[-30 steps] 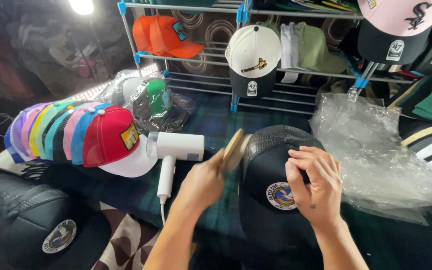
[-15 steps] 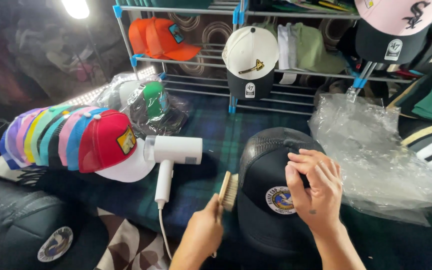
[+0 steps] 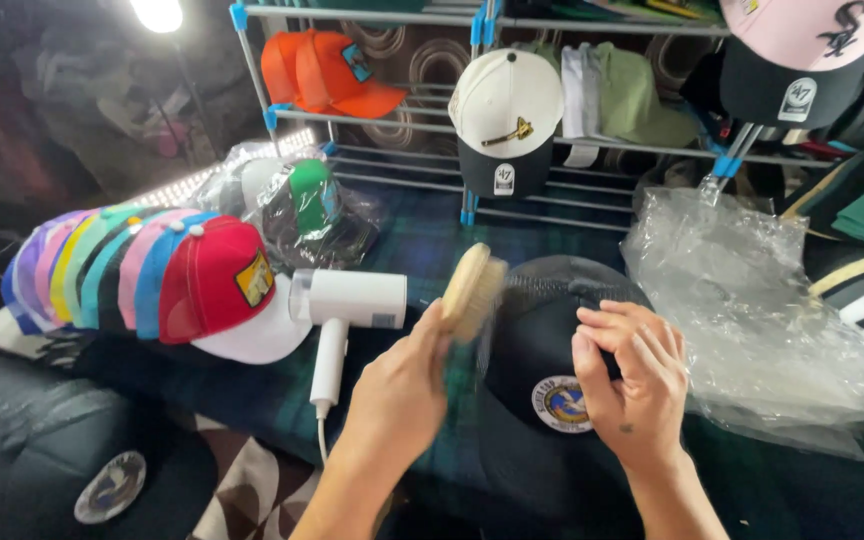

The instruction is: Cleaning a black mesh cap using a brush and a hair dryer to remove lint or dust.

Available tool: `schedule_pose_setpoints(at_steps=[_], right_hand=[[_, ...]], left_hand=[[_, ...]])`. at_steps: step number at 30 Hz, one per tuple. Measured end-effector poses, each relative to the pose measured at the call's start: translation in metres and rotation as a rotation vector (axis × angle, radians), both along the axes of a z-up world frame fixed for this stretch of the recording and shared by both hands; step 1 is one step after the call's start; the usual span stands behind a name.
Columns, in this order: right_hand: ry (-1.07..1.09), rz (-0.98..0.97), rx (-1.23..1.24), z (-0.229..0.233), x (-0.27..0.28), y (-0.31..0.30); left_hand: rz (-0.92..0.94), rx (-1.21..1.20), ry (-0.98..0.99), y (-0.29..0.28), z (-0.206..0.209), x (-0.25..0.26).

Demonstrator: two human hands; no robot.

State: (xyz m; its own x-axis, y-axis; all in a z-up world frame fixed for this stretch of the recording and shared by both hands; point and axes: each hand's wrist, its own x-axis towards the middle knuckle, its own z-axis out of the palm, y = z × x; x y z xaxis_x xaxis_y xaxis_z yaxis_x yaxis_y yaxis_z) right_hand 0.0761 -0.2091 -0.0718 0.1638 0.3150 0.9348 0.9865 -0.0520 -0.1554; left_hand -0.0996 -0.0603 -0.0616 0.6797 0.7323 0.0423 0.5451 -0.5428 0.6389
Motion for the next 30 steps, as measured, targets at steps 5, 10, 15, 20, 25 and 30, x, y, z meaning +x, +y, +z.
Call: schedule_pose_setpoints(at_steps=[5,10,15,20,25,30], right_hand=[[0.012,0.015,-0.048,-0.001,0.001,-0.004],[0.041,0.011,-0.028,-0.004,-0.001,-0.004],[0.063,0.019,-0.027,-0.003,-0.002,-0.004],[0.056,0.01,-0.018,-0.003,-0.001,-0.003],[0.046,0.024,-0.019,-0.002,-0.002,-0.005],[0.03,0.015,-0.016,0.0,-0.001,-0.001]], left_hand=[[-0.248,0.346,-0.016,-0.026,0.064,0.033],[-0.095,0.188,0.207,0.009,0.072,0.026],[-0.074,0.082,0.314,0.022,0.0,0.006],[0.071,-0.153,-0.177,0.001,-0.043,-0.007],[-0.016,-0.171,-0.081,-0.017,-0.069,-0.006],[-0.01,0.034,0.116,-0.006,-0.04,-0.01]])
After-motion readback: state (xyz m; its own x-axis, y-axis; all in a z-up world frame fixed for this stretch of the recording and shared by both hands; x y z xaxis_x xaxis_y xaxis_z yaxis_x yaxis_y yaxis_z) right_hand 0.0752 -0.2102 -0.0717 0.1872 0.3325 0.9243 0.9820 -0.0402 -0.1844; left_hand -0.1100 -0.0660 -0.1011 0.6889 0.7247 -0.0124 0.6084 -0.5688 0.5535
